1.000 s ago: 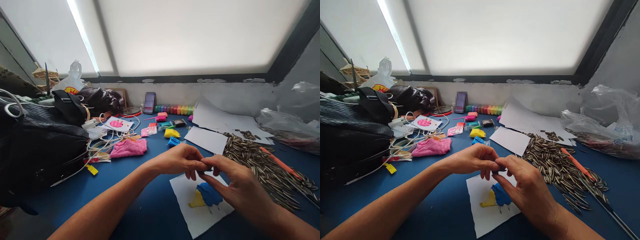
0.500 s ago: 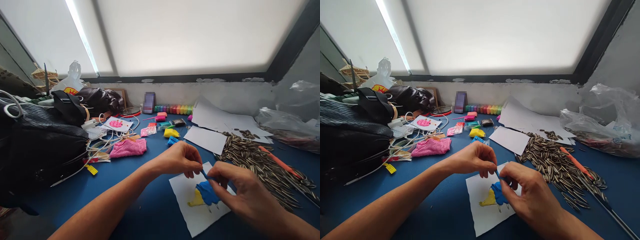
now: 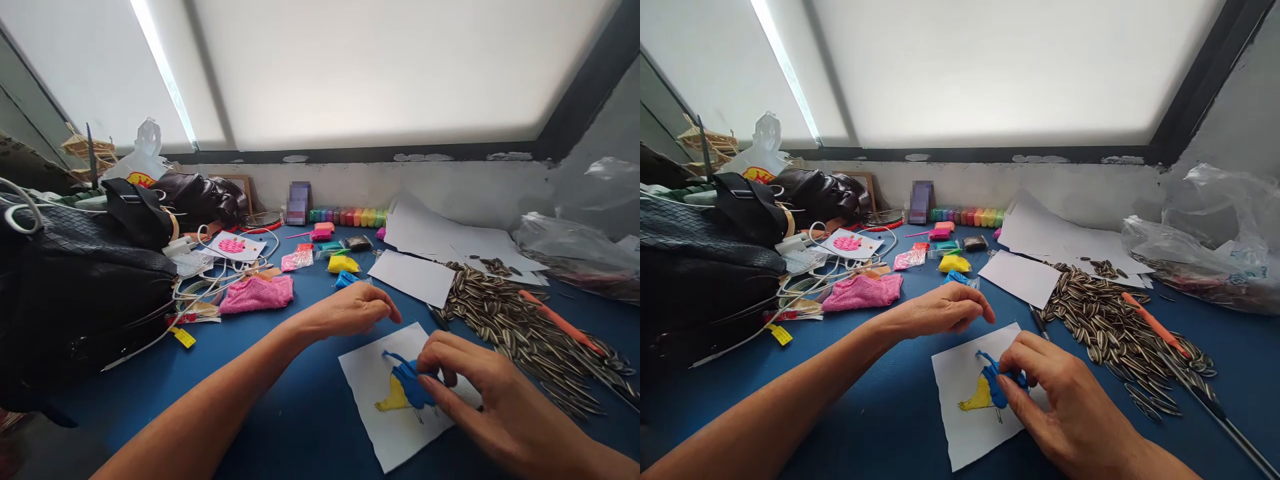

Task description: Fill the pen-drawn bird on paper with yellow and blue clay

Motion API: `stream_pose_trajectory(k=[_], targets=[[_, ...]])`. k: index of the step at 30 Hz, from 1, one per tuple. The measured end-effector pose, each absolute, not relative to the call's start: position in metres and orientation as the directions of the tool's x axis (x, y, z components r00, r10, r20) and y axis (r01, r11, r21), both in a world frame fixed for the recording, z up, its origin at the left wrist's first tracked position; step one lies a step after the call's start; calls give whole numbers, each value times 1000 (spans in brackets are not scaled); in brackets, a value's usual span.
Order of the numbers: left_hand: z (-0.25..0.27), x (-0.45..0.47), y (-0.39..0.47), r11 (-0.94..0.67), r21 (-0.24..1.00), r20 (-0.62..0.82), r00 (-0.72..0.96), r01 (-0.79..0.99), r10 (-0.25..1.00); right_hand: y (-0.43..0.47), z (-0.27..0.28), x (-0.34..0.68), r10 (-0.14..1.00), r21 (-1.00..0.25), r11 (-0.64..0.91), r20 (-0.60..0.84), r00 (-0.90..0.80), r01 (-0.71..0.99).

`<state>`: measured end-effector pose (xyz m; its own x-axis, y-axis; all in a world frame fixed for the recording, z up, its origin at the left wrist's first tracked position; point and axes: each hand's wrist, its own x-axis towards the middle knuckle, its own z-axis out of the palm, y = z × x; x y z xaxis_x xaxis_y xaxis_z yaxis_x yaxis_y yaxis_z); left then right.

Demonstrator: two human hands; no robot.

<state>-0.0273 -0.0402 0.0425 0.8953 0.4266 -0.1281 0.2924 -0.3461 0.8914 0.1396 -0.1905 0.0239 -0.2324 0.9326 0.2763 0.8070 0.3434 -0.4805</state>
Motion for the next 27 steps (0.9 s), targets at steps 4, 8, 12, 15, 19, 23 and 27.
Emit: stream_pose_trajectory(k=[4, 8, 12, 15, 19, 23, 27], targets=[[39, -30, -40, -580, 731, -129, 907, 360, 400, -194, 23, 136, 927, -445, 354, 283, -245, 823], [32, -31, -39, -669, 654, -166, 930, 352, 327, -198, 14, 135, 930, -364, 343, 262, -258, 866], [31, -30, -39, -709, 619, -168, 939, 338, 301, -200, 9, 137, 936, -337, 312, 268, -227, 888], [33, -29, -40, -723, 601, -167, 938, 341, 304, -202, 8, 138, 929, -267, 320, 275, -246, 909], [33, -29, -41, -736, 556, -169, 919, 387, 356, -203, 10, 134, 938, -213, 323, 199, -283, 922], [33, -29, -41, -730, 538, -187, 905, 421, 383, -203, 14, 130, 926, -175, 353, 205, -316, 919], [38, -30, -43, -744, 469, -225, 879, 476, 421, -204, 16, 127, 900, -137, 410, 220, -376, 902]])
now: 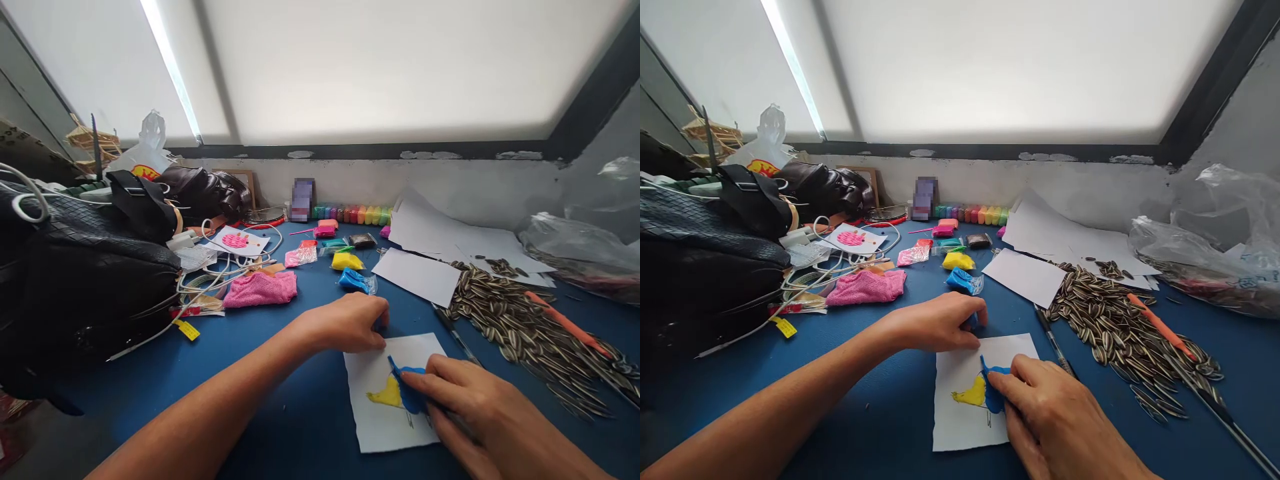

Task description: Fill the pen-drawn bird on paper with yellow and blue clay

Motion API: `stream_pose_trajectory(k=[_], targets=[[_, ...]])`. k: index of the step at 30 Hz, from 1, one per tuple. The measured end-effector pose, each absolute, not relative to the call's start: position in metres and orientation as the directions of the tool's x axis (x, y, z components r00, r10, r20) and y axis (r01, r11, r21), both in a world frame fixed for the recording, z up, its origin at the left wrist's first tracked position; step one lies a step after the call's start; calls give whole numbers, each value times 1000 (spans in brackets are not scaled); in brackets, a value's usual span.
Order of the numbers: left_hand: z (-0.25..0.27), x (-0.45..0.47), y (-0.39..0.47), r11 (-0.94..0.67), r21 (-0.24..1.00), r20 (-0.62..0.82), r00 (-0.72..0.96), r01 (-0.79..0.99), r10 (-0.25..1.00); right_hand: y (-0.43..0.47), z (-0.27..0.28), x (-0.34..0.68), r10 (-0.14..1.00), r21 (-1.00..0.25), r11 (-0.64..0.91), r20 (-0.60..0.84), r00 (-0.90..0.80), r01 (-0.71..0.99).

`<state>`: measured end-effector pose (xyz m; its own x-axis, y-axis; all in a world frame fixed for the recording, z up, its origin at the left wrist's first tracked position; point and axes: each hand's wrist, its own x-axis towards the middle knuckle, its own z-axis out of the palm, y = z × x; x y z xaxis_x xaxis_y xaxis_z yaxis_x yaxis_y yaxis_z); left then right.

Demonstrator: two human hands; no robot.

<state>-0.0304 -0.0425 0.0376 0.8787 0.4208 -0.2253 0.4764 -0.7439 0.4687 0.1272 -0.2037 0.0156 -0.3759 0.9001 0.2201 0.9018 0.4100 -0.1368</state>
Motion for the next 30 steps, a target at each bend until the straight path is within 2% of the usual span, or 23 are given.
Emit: stream_pose_trajectory(k=[3, 8, 11, 15, 25, 30], targets=[[41, -32, -43, -758, 413, -235, 863, 506, 448, -204, 14, 124, 878, -95, 437, 260, -401, 895], [42, -30, -44, -758, 399, -245, 857, 516, 454, -206, 14, 117, 858, -46, 447, 304, -414, 893], [41, -28, -46, -760, 420, -214, 868, 496, 448, -207, 13, 115, 856, -33, 446, 307, -415, 894], [38, -26, -48, -769, 489, -183, 910, 412, 372, -208, 11, 114, 852, -25, 445, 320, -414, 895], [39, -28, -45, -681, 607, -279, 912, 409, 299, -209, 11, 113, 853, -10, 459, 283, -438, 888], [36, -26, -47, -724, 574, -249, 924, 382, 290, -211, 7, 113, 820, 30, 483, 335, -464, 875]])
